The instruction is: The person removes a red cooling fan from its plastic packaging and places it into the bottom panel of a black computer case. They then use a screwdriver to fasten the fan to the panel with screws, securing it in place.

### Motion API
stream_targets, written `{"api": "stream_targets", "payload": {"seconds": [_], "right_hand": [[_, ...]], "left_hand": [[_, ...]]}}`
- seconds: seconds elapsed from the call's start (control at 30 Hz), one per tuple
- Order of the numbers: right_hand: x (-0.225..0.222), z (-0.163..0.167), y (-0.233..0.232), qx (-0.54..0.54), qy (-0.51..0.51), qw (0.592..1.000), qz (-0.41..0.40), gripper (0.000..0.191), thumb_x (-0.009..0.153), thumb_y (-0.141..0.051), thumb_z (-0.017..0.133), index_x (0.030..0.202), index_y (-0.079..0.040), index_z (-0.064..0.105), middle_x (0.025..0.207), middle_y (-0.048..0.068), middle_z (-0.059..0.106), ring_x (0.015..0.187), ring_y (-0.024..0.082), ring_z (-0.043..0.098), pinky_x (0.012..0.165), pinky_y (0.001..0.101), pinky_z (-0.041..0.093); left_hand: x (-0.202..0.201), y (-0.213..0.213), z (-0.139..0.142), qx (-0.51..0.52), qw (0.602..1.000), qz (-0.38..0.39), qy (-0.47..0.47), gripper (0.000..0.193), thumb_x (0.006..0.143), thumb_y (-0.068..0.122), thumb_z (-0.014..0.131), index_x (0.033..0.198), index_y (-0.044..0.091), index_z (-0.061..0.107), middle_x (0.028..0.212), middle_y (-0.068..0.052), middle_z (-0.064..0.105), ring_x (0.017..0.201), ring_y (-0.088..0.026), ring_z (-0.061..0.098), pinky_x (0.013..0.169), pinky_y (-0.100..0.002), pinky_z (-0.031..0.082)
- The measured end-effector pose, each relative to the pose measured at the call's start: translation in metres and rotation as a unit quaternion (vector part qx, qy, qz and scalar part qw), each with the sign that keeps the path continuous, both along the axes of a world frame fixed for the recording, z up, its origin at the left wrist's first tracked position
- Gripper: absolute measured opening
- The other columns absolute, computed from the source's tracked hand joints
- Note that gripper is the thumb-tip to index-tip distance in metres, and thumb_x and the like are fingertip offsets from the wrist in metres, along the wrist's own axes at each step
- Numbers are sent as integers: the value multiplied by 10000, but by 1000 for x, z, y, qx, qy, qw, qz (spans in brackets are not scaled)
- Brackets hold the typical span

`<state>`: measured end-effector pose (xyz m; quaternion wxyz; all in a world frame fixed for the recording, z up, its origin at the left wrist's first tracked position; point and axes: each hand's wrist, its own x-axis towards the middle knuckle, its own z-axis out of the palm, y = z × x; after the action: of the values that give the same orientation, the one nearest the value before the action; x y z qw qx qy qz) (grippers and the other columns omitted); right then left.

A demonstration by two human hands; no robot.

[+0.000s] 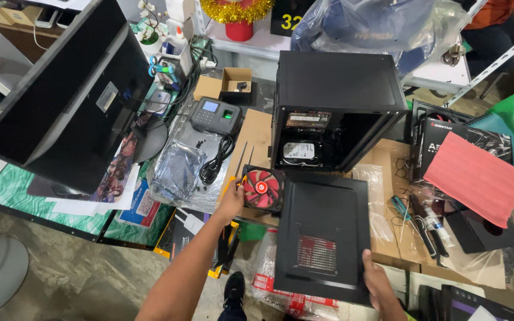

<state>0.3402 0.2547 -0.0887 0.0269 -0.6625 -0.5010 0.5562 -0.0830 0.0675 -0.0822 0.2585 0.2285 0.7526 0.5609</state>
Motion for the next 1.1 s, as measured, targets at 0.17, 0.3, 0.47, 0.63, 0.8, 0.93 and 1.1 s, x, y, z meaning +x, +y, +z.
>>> {"api": "stream_targets", "payload": {"seconds": [0.17,0.3,0.47,0.63,0.8,0.93,1.1], "right_hand": [[38,3,1,-25,74,996,-40,938,983,-722,402,1505,51,502,1570,230,533,1456,343,468,1204,486,326],[55,5,1,-44,72,993,-79,909,961,-705,381,1544,-9,423,1650,162,384,1542,296,290,1248,488,194],[58,12,6,-27,111,989,-94,922,982,-706,376,1545,24,381,1655,210,348,1564,307,260,1256,482,185],[36,15,11,-4,115,991,-70,929,963,-702,389,1551,18,375,1658,184,356,1559,277,264,1258,437,177],[3,11,6,9,107,994,-16,945,947,-716,396,1560,3,360,1671,140,326,1561,247,244,1255,420,175],[-14,10,6,-42,107,993,-17,941,947,-720,388,1557,-3,404,1647,166,414,1530,291,345,1235,454,256],[-20,12,10,-81,73,994,-24,918,966,-707,383,1591,-36,344,1665,159,352,1541,302,312,1238,481,270]], "left_hand": [[9,-1,2,-24,995,21,-93,430,1051,252,504,1430,50,495,1130,-131,667,992,-174,628,894,-312,503],[23,7,-1,-14,997,-13,-68,395,1060,248,527,1399,46,544,1108,-130,689,997,-179,632,914,-307,502],[75,56,-10,79,974,-27,-211,343,1052,229,533,1339,44,562,1145,-94,692,1033,-166,639,947,-304,512],[118,84,-12,59,950,27,-306,370,1032,218,581,1360,51,551,1157,-79,688,1028,-174,631,928,-333,532],[115,65,-11,-4,958,-30,-285,374,1021,226,575,1356,68,632,1124,-67,739,977,-145,679,858,-307,548],[102,45,-21,75,951,-124,-272,351,905,166,723,1218,6,731,1092,-94,779,930,-163,730,807,-304,585],[92,45,-33,16,925,-62,-374,643,967,561,574,1284,29,747,915,-56,700,762,-165,603,650,-318,500]]}}
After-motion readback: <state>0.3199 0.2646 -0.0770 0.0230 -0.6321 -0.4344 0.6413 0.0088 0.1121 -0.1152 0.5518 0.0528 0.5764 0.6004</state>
